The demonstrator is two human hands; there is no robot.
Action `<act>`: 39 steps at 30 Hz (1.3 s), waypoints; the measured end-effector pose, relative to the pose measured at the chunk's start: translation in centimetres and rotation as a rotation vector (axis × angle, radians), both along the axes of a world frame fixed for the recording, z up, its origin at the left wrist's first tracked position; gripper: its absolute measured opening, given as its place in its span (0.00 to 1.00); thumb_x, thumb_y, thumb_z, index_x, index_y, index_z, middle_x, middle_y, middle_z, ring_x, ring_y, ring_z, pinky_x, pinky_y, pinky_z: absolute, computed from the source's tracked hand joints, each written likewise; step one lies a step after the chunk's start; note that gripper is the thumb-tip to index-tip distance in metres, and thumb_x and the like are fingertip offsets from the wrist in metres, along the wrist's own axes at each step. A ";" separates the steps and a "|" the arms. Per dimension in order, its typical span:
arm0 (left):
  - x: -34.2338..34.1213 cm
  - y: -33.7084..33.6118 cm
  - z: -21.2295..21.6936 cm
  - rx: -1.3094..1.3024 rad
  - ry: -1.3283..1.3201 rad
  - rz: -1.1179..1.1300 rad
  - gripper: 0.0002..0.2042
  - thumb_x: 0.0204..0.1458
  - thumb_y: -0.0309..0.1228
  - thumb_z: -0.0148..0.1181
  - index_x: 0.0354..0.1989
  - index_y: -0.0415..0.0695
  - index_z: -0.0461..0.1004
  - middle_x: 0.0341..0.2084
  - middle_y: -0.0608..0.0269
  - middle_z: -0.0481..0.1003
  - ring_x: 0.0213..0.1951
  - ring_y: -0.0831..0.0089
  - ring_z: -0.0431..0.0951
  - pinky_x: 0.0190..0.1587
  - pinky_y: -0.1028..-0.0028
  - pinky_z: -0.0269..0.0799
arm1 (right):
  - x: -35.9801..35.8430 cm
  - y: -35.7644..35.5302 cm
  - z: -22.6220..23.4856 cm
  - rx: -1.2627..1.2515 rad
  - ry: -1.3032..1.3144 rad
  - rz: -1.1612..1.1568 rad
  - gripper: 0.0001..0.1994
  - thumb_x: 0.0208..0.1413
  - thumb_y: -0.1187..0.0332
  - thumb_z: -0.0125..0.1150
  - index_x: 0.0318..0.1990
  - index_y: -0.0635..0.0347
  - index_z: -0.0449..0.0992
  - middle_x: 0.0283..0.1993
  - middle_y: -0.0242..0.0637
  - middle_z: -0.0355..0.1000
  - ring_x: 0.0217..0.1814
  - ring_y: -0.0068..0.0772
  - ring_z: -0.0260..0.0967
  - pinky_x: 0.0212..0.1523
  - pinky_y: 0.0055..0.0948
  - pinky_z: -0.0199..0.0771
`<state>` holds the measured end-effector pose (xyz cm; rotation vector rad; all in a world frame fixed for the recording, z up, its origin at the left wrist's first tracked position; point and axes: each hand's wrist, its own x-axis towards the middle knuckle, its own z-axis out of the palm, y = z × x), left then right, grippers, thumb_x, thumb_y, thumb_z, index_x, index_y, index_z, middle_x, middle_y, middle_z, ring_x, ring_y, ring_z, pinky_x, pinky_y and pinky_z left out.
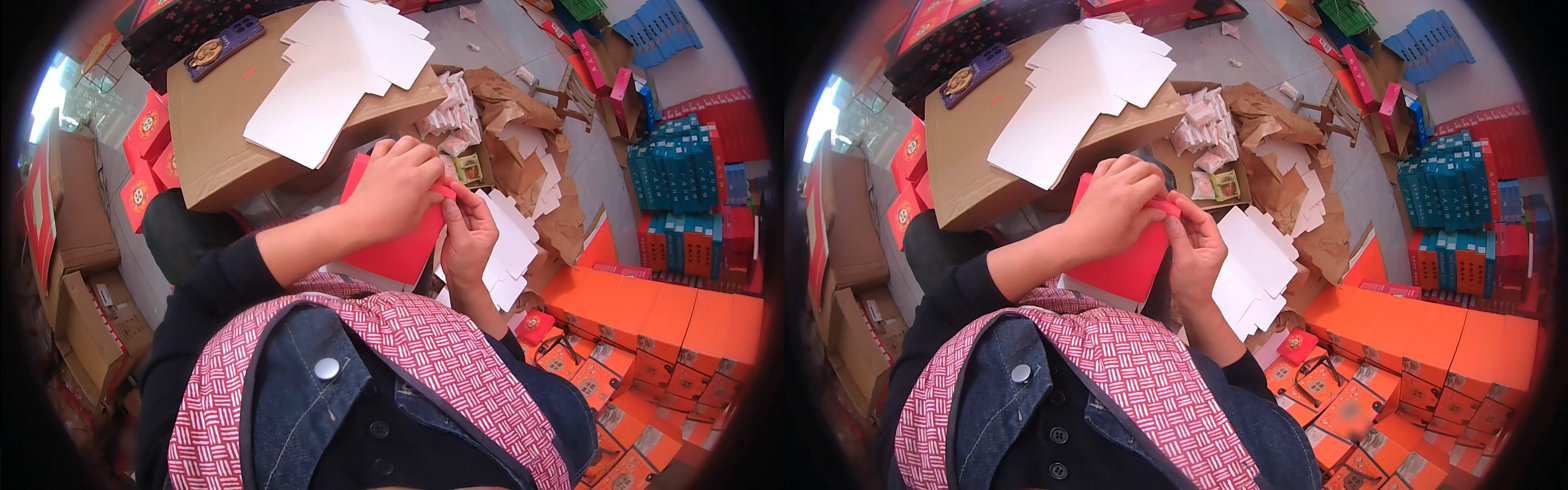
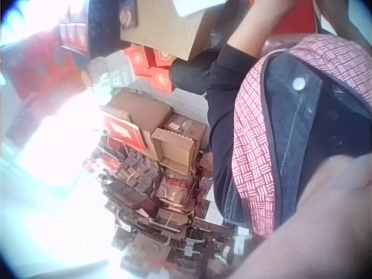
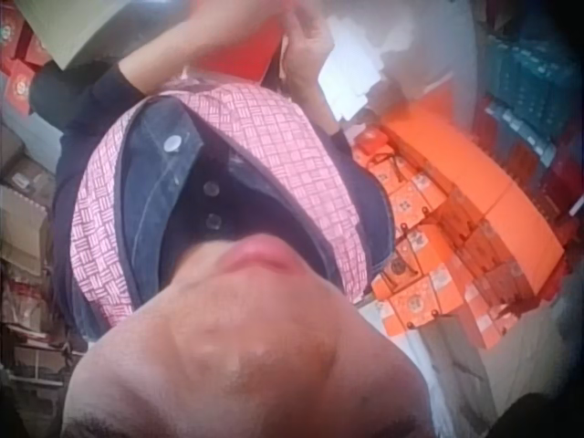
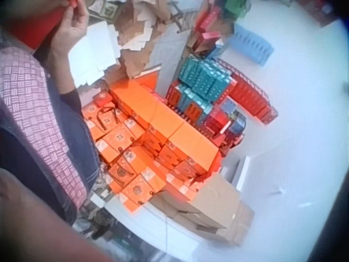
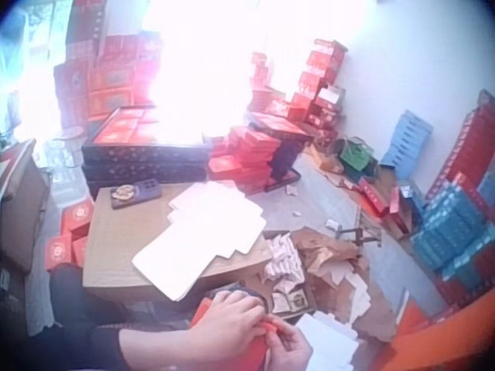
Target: The person assembles small red boxes by folding flat white cardboard pieces and inserting them into red sleeves. They repeatedly pick up a white piece, fold it, and place it into a red sleeve, then set the completed box aside.
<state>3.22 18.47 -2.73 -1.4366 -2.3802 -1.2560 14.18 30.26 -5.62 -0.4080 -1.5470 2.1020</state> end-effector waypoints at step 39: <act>-1.7 -5.1 0.5 0.341 -0.756 -0.015 0.02 0.54 0.23 0.61 0.34 0.38 0.75 0.39 0.59 0.75 0.41 0.75 0.73 0.46 0.77 0.68 | -0.9 1.0 3.4 0.505 0.011 0.140 0.10 0.64 0.68 0.53 0.46 0.66 0.73 0.51 0.43 0.73 0.50 0.30 0.71 0.50 0.24 0.69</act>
